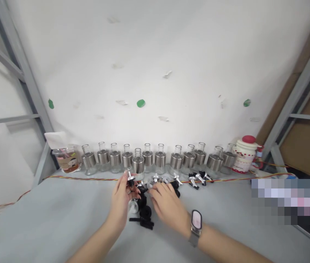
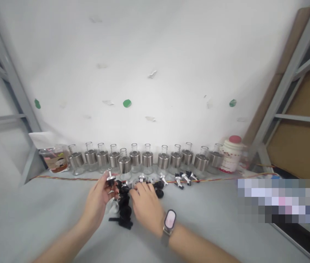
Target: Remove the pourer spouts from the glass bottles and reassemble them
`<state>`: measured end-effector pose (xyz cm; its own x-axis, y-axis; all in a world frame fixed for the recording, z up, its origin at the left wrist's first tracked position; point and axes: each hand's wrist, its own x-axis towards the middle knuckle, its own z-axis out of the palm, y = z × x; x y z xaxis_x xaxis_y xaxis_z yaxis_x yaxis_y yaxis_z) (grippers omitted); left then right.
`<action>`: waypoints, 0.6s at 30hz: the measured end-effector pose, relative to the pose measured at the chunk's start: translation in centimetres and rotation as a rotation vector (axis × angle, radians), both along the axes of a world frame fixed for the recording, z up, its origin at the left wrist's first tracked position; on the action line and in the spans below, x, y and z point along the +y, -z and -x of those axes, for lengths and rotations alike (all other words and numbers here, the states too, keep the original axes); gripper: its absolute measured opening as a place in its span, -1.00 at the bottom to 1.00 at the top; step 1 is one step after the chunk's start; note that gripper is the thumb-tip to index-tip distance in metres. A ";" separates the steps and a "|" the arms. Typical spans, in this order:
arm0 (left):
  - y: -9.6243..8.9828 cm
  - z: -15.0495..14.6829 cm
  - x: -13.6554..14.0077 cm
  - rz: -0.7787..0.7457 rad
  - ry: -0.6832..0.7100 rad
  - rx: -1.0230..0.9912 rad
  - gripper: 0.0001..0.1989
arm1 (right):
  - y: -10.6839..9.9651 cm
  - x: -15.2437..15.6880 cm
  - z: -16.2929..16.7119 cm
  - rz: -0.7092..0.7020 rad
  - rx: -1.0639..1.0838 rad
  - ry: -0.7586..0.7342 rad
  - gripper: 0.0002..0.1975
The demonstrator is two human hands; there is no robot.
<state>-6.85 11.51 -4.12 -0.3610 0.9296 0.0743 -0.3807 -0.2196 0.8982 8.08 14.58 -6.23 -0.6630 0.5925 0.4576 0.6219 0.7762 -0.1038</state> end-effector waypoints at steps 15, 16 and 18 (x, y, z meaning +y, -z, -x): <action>0.6 0.3 0.1 -0.006 -0.040 0.038 -0.66 | 0.5 -1.1 -3.2 -0.037 -0.085 -0.303 -0.78; 0.6 0.3 0.0 -0.005 -0.036 0.041 -0.66 | 0.1 -0.6 -3.2 -0.003 -0.049 -0.279 -0.76; 0.7 0.3 0.0 0.000 -0.030 0.048 -0.64 | -0.2 0.4 -2.7 0.074 0.021 -0.234 -0.73</action>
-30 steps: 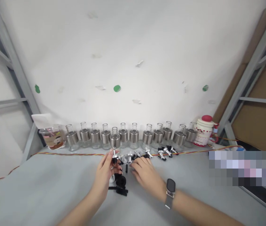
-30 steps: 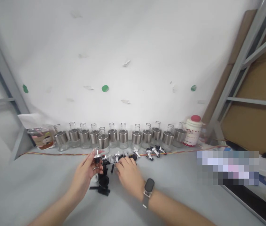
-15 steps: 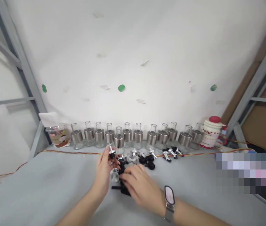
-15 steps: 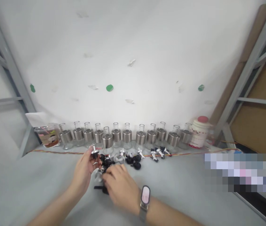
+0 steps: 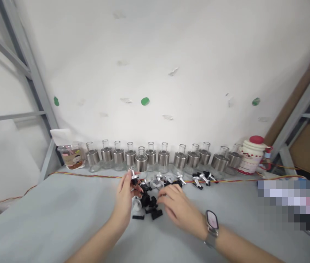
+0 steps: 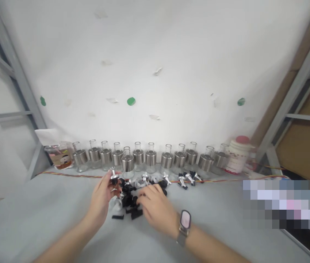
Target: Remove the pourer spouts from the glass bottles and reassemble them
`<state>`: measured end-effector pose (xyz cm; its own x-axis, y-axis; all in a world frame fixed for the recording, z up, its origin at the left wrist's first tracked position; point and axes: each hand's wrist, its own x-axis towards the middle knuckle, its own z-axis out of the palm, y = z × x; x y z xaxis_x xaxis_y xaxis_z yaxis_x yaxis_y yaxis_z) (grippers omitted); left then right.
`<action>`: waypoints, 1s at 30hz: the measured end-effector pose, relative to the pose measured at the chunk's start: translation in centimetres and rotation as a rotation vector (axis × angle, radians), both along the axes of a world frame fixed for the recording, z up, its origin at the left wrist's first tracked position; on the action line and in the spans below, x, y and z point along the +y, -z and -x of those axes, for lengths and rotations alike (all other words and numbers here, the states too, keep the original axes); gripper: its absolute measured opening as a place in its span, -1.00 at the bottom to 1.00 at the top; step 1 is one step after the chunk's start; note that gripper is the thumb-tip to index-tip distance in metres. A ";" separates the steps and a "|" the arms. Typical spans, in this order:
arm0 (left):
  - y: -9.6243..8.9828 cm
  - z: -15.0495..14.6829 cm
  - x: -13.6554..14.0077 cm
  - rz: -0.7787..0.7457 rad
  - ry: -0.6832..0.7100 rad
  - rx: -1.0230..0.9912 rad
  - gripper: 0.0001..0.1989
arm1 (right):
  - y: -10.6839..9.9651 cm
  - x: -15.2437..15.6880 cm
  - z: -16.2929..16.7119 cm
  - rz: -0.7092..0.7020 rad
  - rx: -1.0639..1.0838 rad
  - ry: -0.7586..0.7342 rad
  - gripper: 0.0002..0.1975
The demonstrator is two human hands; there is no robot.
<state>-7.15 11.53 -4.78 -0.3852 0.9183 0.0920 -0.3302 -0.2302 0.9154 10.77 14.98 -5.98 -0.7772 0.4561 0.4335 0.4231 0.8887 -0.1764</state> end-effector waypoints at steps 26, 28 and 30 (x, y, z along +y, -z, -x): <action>1.0 -0.6 0.3 0.054 0.025 0.057 -0.65 | 1.4 3.3 4.4 0.149 -0.037 -0.058 -0.76; 1.1 -0.5 0.2 0.055 0.029 0.060 -0.65 | 1.6 3.4 4.5 0.159 -0.029 -0.071 -0.75; 1.0 -0.6 0.2 0.054 0.033 0.062 -0.66 | 1.8 3.3 4.6 0.171 -0.017 -0.073 -0.74</action>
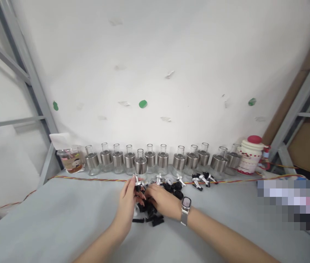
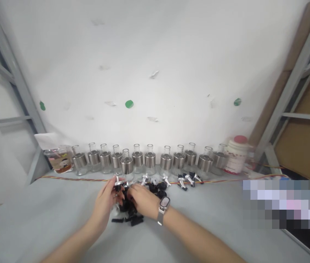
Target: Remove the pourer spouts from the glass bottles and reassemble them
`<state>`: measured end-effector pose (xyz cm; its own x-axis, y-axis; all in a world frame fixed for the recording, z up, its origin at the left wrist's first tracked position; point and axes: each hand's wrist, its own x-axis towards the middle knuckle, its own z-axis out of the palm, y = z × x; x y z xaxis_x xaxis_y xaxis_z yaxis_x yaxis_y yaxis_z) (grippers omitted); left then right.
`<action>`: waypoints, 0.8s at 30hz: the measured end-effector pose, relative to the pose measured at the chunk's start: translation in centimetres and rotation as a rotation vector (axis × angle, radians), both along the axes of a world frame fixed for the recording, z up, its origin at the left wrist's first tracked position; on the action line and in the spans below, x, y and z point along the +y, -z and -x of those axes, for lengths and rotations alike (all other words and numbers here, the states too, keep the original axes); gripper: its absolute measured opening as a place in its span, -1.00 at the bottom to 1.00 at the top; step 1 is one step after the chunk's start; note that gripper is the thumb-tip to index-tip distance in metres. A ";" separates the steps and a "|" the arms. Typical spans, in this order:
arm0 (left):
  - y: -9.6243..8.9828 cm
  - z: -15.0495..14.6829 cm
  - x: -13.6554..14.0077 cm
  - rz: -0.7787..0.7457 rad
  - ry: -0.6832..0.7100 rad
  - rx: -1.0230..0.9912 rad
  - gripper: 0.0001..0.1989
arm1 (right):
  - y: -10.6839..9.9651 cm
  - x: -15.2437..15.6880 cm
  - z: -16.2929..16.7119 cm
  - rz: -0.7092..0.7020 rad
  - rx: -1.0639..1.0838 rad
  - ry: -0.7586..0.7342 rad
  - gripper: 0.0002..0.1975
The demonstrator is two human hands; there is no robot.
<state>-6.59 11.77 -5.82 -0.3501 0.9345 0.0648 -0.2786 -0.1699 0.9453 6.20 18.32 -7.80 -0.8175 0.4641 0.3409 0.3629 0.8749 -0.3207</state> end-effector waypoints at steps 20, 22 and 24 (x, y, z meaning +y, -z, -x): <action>0.7 -3.9 -2.2 0.315 0.581 -0.267 -0.65 | -1.2 -3.2 -5.2 0.632 0.876 0.322 -0.87; 0.7 -4.4 -2.7 0.334 0.638 -0.310 -0.64 | -1.3 -4.1 -4.9 0.629 0.905 0.319 -0.90; 0.7 -4.6 -2.9 0.331 0.654 -0.340 -0.64 | -1.2 -4.8 -4.7 0.606 0.885 0.324 -0.93</action>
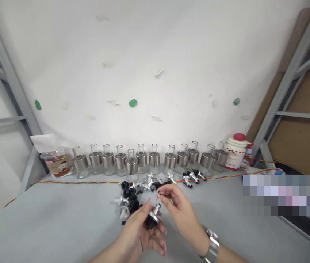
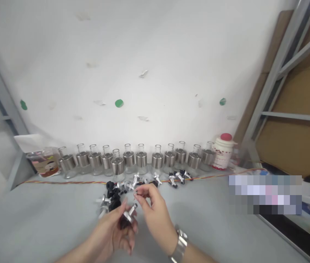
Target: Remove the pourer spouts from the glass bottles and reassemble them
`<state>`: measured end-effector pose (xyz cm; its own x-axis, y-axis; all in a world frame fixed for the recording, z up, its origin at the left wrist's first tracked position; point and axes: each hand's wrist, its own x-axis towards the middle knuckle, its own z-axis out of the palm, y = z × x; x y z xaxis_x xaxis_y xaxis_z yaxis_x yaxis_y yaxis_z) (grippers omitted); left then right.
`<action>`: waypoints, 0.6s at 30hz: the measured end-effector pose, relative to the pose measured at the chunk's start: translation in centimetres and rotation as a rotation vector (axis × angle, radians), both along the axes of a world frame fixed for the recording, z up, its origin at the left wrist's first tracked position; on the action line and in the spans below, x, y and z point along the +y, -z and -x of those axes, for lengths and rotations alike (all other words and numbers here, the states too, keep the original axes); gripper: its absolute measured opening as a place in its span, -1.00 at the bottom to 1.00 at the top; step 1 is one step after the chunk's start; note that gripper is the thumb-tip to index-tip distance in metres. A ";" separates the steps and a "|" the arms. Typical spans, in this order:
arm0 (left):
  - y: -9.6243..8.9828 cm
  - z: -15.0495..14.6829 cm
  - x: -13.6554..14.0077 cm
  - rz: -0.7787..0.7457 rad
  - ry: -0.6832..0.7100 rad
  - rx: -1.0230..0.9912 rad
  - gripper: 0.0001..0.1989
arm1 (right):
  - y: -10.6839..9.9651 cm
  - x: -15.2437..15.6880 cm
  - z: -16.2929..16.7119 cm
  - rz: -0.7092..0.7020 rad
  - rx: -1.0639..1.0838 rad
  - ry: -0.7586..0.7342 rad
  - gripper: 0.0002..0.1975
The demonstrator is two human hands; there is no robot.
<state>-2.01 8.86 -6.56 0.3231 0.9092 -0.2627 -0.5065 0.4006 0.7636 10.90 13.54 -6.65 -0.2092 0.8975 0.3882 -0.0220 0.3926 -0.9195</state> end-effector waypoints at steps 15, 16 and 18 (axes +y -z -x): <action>-0.5 0.2 -0.3 0.132 0.027 -0.114 -0.56 | 0.5 -0.9 0.5 -0.118 -0.073 0.054 -0.98; -0.4 0.3 -0.3 0.130 0.031 -0.121 -0.57 | 0.6 -1.0 0.5 -0.132 -0.069 0.059 -0.98; -0.2 0.5 -0.1 0.118 0.030 -0.130 -0.59 | 0.7 -1.0 0.6 -0.145 -0.067 0.061 -0.98</action>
<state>-2.50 8.72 -6.35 0.3882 0.8636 -0.3216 -0.5841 0.5005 0.6390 10.30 12.50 -7.33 -0.1858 0.8448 0.5018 0.0652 0.5202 -0.8516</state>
